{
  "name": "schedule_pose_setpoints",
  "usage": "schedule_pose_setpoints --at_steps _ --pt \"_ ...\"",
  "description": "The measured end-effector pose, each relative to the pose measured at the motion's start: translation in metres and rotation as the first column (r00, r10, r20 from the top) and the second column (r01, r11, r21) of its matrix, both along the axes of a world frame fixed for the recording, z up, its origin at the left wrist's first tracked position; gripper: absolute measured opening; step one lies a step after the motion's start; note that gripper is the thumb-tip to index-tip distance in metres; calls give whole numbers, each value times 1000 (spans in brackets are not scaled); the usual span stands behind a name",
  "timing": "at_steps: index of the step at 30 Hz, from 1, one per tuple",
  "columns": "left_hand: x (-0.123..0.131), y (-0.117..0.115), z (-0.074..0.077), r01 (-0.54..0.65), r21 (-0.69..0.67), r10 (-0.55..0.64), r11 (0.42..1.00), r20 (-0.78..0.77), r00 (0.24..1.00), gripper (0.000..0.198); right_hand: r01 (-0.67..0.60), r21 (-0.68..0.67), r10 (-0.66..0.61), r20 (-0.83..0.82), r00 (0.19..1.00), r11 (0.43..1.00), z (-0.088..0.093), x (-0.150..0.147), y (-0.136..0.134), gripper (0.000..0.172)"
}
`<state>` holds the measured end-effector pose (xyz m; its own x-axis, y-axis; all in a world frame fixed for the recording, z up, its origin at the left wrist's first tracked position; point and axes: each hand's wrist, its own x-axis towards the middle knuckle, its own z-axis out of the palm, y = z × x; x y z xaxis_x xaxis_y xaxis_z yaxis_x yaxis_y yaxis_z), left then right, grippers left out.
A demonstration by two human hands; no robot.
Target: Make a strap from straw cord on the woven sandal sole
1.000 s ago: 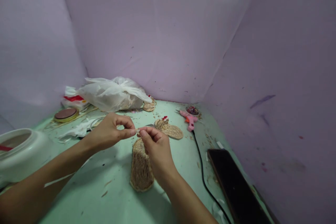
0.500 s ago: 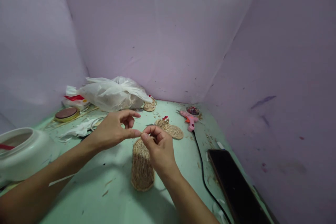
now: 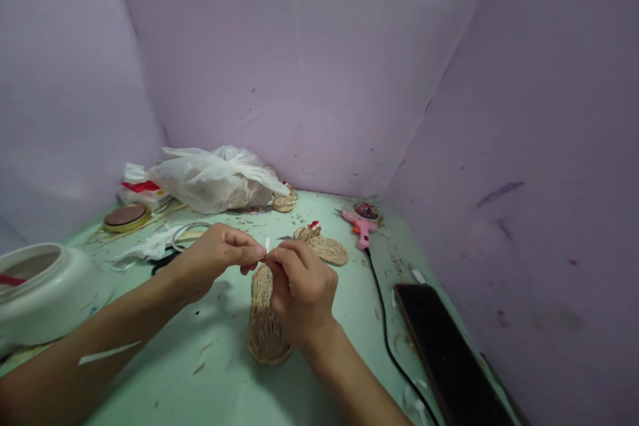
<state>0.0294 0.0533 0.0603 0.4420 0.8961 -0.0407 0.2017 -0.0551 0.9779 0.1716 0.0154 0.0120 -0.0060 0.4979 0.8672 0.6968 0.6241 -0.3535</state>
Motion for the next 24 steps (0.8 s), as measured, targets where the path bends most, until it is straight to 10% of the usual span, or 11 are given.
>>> schedule_pose_setpoints --at_steps 8,16,24 --pt "0 -1 0 -67 100 83 993 -171 982 16 -152 -242 74 -305 949 958 6 -4 0 7" --pt "5 -6 -1 -79 297 142 952 -199 970 19 -396 -501 -63 -677 733 770 11 -3 4 13" --pt "2 -4 -2 -119 233 160 965 -169 973 23 -135 -452 -24 -330 944 882 15 -3 -4 13"
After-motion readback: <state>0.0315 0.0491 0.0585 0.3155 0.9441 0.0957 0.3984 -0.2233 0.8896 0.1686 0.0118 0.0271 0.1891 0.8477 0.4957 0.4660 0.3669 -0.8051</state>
